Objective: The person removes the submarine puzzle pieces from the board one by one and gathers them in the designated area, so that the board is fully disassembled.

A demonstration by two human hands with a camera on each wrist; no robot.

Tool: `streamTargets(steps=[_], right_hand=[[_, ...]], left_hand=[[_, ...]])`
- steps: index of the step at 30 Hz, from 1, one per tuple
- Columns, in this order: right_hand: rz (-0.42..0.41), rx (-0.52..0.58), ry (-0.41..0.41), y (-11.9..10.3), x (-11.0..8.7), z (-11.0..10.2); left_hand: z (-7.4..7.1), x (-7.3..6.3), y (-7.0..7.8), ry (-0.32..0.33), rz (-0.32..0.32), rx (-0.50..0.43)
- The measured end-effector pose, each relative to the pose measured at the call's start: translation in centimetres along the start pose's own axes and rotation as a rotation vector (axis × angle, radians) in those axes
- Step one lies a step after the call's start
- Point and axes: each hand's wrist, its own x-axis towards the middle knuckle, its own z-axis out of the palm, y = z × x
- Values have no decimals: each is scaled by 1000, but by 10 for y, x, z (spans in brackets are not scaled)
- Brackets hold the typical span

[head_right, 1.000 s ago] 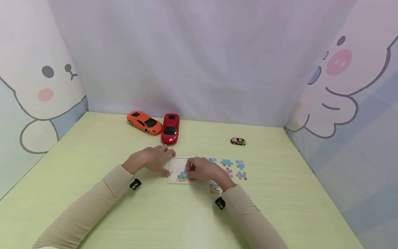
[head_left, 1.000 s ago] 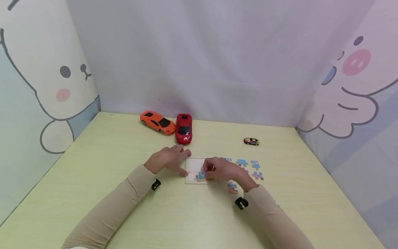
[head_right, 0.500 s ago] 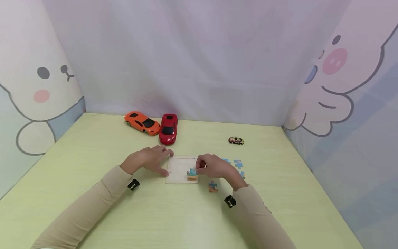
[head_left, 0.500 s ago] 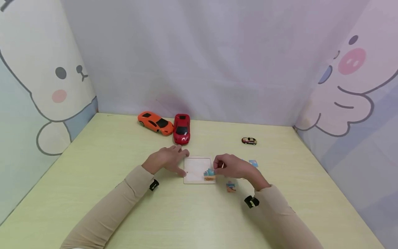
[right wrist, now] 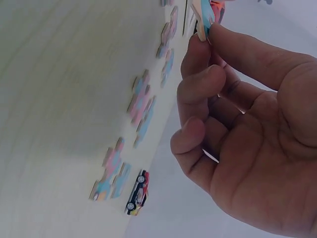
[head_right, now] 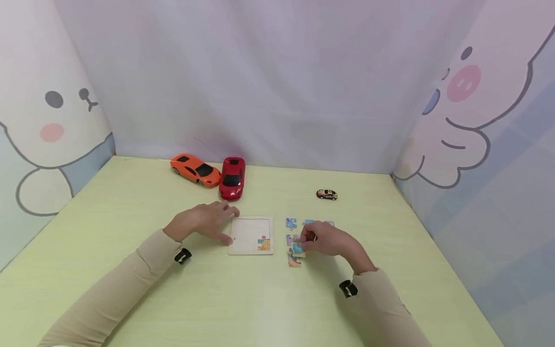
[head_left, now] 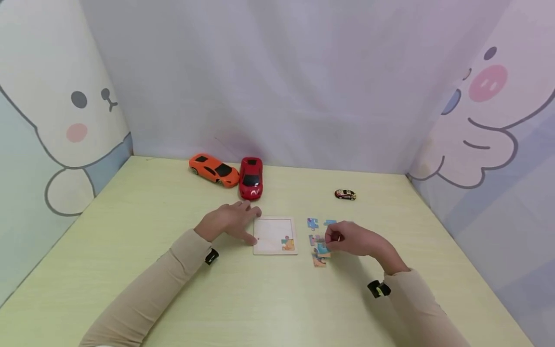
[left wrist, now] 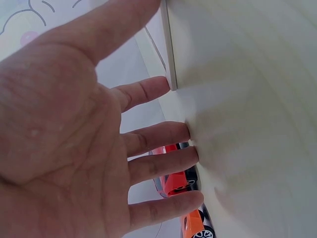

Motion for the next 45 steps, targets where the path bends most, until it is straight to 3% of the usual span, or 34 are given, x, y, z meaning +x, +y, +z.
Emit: streamTargets(steps=[9, 19, 34, 45], right_hand=[[26, 36, -18, 18, -17, -2], [24, -12, 3, 23, -19, -5], [-18, -54, -25, -28, 38, 11], [59, -27, -43, -52, 63, 32]], left_hand=[[-2, -3, -5, 0, 3, -4], [-3, -5, -8, 6, 2, -3], [-2, -4, -2, -5, 6, -20], [-2, -3, 0, -3, 19, -16]])
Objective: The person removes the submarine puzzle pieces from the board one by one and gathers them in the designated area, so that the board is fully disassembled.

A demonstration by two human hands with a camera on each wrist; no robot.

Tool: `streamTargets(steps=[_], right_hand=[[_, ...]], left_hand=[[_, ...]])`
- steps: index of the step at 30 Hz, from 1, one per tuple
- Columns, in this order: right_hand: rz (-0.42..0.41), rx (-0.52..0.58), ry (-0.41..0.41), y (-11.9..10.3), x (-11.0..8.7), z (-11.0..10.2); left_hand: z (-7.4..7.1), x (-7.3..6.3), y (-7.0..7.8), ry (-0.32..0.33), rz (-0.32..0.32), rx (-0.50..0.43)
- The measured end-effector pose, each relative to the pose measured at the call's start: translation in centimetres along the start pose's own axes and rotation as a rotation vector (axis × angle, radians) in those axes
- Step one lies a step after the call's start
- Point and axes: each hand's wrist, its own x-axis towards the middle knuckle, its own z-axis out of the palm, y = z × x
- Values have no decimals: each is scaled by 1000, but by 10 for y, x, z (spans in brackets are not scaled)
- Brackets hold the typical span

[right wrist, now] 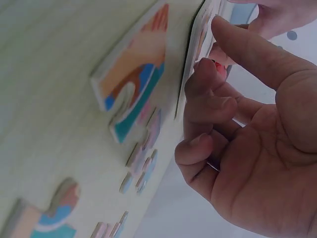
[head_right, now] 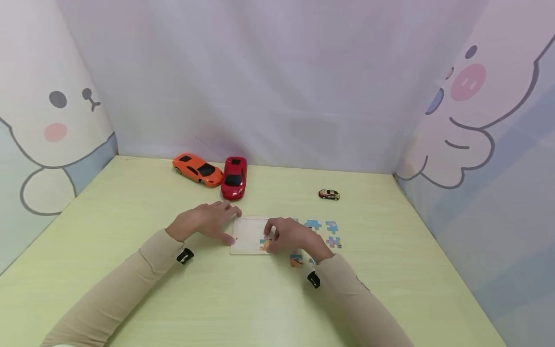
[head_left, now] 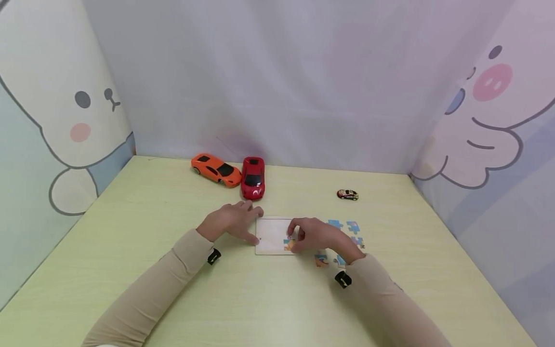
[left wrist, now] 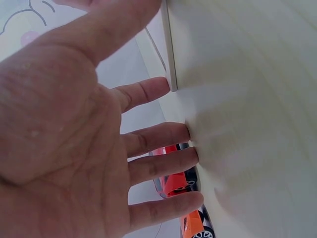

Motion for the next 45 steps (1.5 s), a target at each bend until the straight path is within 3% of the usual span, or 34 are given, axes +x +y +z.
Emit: streamTargets(steps=[8, 15, 21, 35, 45], right_hand=[[2, -14, 54, -6, 3, 6], [-122, 13, 130, 3, -3, 1], [-173, 54, 146, 20, -24, -9], [-45, 87, 124, 90, -93, -39], [5, 139, 98, 118, -117, -47]], left_hand=[[0, 1, 2, -4, -14, 1], [1, 1, 1, -3, -21, 10], [1, 0, 1, -5, -16, 7], [0, 1, -1, -6, 1, 16], [0, 0, 1, -10, 3, 11]])
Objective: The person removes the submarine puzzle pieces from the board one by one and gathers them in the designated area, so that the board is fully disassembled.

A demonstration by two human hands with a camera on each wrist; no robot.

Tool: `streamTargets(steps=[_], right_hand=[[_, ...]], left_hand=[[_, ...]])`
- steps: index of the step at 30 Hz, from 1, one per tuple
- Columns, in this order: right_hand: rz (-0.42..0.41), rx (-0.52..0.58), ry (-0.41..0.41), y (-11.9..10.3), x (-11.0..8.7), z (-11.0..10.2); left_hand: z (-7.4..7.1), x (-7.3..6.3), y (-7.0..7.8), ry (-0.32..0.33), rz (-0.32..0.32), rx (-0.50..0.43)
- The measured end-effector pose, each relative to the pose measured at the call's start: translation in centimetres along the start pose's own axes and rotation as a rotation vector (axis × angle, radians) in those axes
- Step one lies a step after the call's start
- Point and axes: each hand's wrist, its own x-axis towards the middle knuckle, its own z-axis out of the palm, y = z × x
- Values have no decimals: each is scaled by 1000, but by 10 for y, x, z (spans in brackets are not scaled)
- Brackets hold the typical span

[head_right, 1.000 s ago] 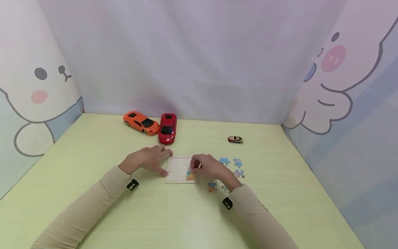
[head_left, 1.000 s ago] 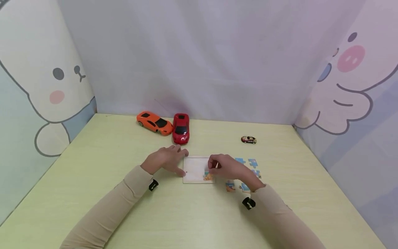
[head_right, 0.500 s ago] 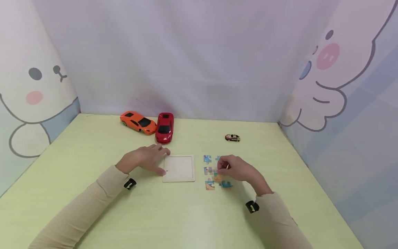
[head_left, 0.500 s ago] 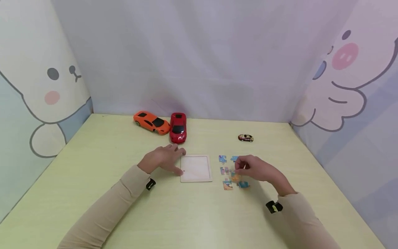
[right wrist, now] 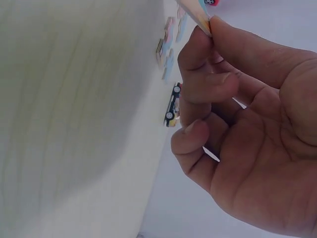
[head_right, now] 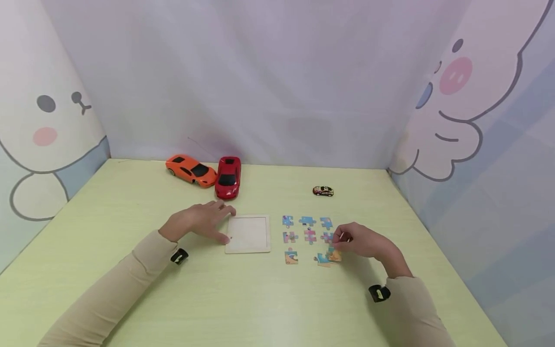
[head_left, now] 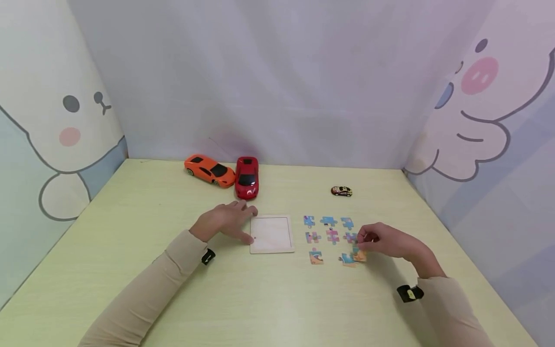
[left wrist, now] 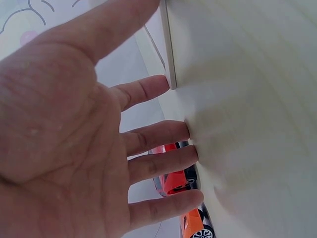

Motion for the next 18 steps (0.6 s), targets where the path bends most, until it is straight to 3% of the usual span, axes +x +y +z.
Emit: streamTargets(steps=[9, 18], right_hand=[[-6, 39, -26, 14, -12, -1], [11, -5, -9, 9, 3, 11]], left_hand=[[0, -2, -1, -4, 0, -7], [0, -3, -4, 4, 7, -17]])
